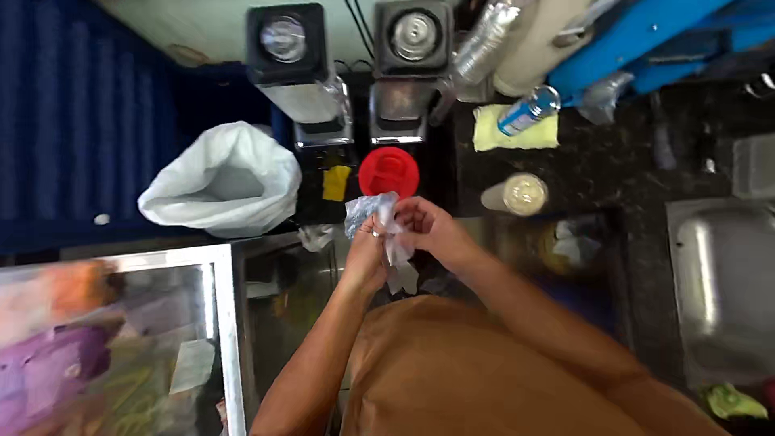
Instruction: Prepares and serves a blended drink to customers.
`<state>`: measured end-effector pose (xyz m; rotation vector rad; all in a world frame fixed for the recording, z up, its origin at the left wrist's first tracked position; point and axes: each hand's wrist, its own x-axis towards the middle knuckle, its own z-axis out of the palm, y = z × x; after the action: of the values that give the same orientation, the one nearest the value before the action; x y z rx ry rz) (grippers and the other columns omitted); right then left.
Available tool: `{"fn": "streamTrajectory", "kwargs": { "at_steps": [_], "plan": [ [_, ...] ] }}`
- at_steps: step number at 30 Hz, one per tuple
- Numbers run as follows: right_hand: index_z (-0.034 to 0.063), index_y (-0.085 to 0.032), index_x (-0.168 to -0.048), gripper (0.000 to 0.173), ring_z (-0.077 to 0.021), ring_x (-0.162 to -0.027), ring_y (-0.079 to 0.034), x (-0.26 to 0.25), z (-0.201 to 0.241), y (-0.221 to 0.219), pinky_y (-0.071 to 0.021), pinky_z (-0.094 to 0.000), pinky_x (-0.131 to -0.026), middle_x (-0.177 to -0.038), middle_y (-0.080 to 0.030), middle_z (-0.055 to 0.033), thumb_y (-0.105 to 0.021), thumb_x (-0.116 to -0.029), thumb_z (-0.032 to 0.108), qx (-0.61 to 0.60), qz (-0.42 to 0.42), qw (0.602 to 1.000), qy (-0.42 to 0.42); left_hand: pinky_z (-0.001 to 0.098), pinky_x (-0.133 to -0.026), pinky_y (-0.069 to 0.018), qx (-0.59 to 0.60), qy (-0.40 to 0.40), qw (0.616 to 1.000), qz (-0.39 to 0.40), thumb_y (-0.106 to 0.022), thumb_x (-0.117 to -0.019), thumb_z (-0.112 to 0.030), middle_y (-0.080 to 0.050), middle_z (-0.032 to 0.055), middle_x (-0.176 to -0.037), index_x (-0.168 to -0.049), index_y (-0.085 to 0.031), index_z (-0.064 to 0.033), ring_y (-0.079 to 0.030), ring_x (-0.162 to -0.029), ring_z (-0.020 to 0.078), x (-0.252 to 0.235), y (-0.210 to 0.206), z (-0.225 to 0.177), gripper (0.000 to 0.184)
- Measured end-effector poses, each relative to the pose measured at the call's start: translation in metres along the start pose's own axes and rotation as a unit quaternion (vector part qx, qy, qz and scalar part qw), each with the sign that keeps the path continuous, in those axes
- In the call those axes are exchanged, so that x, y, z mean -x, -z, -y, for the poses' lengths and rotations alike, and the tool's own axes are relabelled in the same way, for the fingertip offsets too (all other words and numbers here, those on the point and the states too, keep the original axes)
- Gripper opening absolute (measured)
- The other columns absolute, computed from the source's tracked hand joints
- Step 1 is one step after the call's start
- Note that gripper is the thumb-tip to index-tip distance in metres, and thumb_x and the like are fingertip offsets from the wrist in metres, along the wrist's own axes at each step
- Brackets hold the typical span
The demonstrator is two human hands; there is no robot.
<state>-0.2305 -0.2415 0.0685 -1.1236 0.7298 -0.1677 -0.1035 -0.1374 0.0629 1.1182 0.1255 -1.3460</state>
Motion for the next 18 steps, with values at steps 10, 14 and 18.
{"fn": "streamTrajectory", "kwargs": {
  "at_steps": [10, 14, 18],
  "plan": [
    [0.0042, -0.072, -0.109, 0.014, -0.0164, -0.094, -0.068, 0.043, -0.052, 0.073, -0.0588, -0.0402, -0.087, -0.104, -0.071, -0.0068, -0.067, -0.0955, 0.007, -0.047, -0.099, 0.993, 0.049, 0.0354, -0.076, -0.0594, -0.141, 0.045, 0.989, 0.016, -0.052, -0.1018, -0.004, -0.069, 0.0036, -0.089, -0.101, -0.061, -0.0098, -0.068, -0.081, 0.0144, -0.020, -0.036, 0.050, 0.010],
    [0.0117, -0.067, -0.116, 0.030, -0.0246, -0.111, -0.066, 0.084, -0.078, 0.123, -0.0515, -0.0476, -0.103, -0.114, -0.070, -0.0097, -0.043, -0.1060, 0.027, -0.425, -0.055, 0.903, 0.013, 0.0421, -0.071, -0.0618, -0.228, -0.057, 0.965, -0.115, -0.056, -0.0916, 0.007, -0.068, 0.0065, -0.081, -0.080, -0.052, -0.0063, -0.069, -0.074, 0.0202, -0.011, -0.007, 0.056, 0.018],
    [0.0015, -0.055, -0.130, 0.029, -0.0215, -0.102, -0.068, 0.116, -0.110, 0.131, -0.0579, -0.0415, -0.091, -0.113, -0.068, -0.0125, -0.045, -0.1054, 0.015, -0.209, -0.165, 0.949, -0.166, 0.0328, -0.055, -0.0545, -0.095, -0.058, 0.966, -0.234, -0.038, -0.1081, -0.015, -0.056, 0.0013, -0.071, -0.106, -0.047, -0.0114, -0.057, -0.057, 0.0137, -0.009, -0.015, 0.099, 0.011]
  ]
}}
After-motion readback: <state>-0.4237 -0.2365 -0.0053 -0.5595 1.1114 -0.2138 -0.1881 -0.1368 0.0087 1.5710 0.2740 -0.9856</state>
